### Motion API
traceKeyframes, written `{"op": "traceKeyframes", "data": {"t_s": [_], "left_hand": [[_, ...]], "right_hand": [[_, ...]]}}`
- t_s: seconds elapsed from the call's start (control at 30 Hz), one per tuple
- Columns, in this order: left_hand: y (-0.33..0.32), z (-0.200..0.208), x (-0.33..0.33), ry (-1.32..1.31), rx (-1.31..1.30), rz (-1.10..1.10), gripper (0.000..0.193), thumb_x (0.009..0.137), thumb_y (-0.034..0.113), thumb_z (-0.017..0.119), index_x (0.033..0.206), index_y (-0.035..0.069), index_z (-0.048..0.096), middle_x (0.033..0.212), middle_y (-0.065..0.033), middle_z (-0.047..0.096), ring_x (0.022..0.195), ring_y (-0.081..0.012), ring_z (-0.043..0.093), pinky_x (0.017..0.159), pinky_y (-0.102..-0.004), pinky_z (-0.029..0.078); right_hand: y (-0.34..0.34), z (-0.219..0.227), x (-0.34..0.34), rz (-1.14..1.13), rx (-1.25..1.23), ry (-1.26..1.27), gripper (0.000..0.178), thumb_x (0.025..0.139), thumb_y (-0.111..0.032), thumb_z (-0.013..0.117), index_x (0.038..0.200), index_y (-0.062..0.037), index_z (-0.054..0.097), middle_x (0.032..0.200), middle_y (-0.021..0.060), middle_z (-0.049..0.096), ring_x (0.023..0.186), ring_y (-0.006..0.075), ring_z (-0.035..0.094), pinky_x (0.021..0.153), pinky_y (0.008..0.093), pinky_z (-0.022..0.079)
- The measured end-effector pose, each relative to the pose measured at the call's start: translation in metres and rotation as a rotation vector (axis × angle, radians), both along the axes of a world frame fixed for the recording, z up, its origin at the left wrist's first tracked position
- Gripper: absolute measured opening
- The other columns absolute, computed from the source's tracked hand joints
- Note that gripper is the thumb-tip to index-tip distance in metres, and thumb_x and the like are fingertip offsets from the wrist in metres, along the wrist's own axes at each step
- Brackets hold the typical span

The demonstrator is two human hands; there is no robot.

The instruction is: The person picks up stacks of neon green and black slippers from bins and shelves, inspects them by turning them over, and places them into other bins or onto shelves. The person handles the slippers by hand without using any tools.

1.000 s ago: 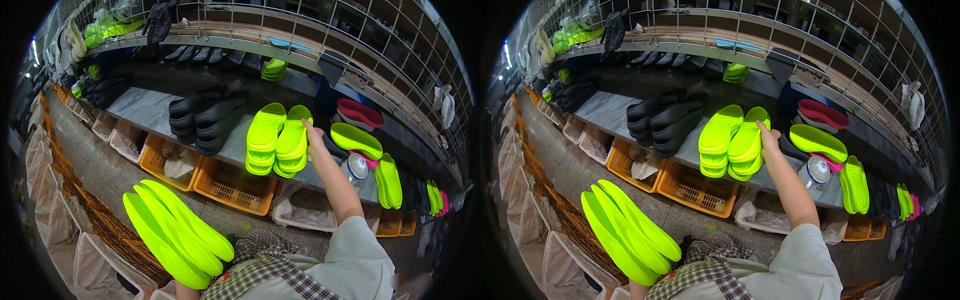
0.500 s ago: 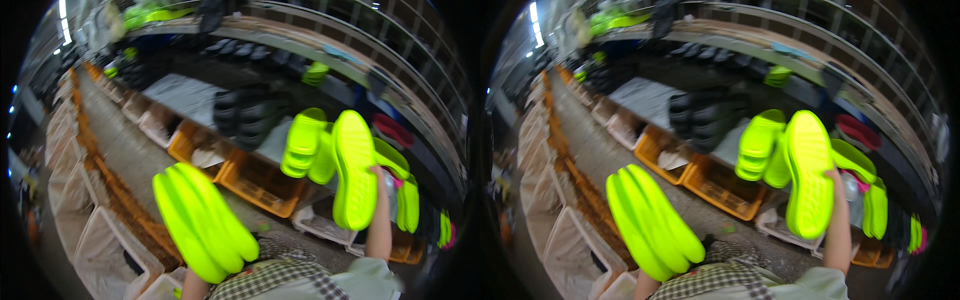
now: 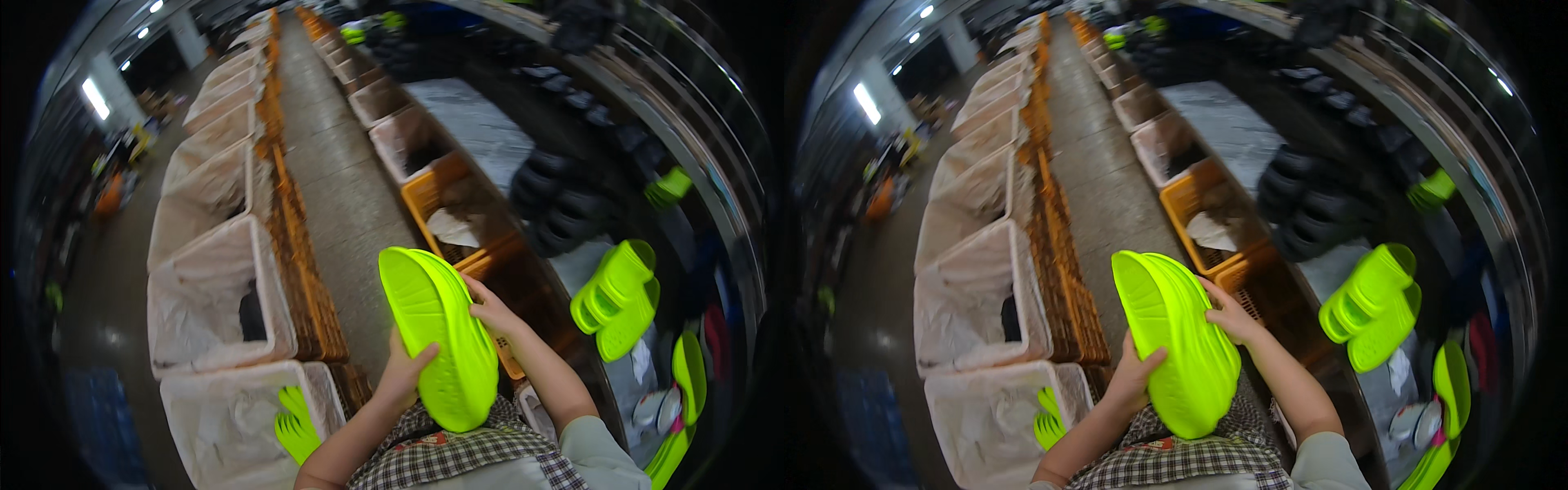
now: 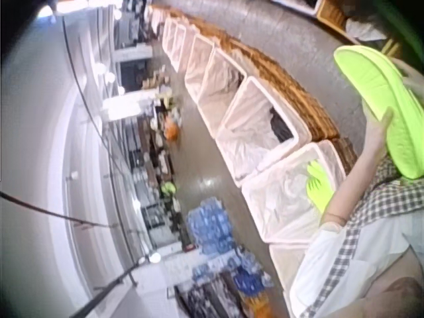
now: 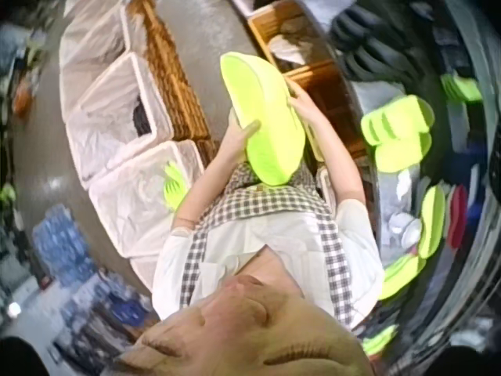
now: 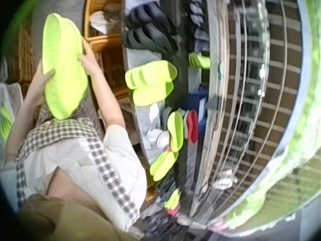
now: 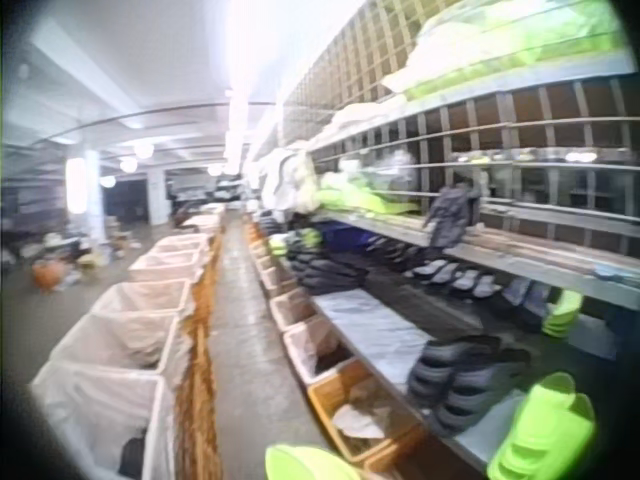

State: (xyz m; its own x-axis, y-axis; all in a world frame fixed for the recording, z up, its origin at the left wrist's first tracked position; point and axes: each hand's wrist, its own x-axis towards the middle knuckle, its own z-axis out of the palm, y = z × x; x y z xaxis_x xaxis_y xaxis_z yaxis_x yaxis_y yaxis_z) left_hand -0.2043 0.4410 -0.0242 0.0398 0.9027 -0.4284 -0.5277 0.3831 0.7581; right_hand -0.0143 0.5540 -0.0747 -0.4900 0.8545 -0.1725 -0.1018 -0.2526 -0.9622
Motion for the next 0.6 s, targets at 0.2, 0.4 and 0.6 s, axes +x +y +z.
{"op": "traceKeyframes", "data": {"t_s": [0.2, 0.4, 0.6], "left_hand": [[-0.016, 0.010, -0.096, 1.610, 0.347, 0.168, 0.107, 0.060, 0.025, 0.086, 0.144, 0.004, 0.022, 0.146, -0.0224, 0.026, 0.135, -0.0362, 0.028, 0.110, -0.0428, 0.026], [-0.082, -0.011, -0.162, 0.662, 0.021, -0.908, 0.087, 0.078, 0.036, 0.071, 0.146, 0.005, 0.025, 0.146, -0.0169, 0.032, 0.135, -0.0265, 0.031, 0.110, -0.0350, 0.026], [-0.178, -0.048, -0.137, 0.557, 0.154, -0.444, 0.082, 0.080, 0.026, 0.072, 0.145, 0.011, 0.025, 0.148, -0.0146, 0.026, 0.138, -0.0273, 0.022, 0.112, -0.0365, 0.021]], "right_hand": [[0.029, -0.050, -0.068, 0.771, -0.342, 0.032, 0.073, 0.073, 0.003, 0.052, 0.144, -0.0023, 0.031, 0.143, 0.0126, 0.039, 0.130, 0.0203, 0.039, 0.106, 0.0318, 0.032], [-0.022, -0.061, -0.135, 1.381, -0.429, -0.031, 0.073, 0.080, -0.018, 0.065, 0.144, -0.0060, 0.032, 0.142, 0.0117, 0.041, 0.130, 0.0221, 0.038, 0.109, 0.0359, 0.028], [-0.047, -0.050, -0.175, 1.510, -0.765, -0.217, 0.067, 0.082, -0.012, 0.061, 0.142, -0.0013, 0.034, 0.142, 0.0152, 0.040, 0.130, 0.0236, 0.039, 0.109, 0.0352, 0.029]]}}
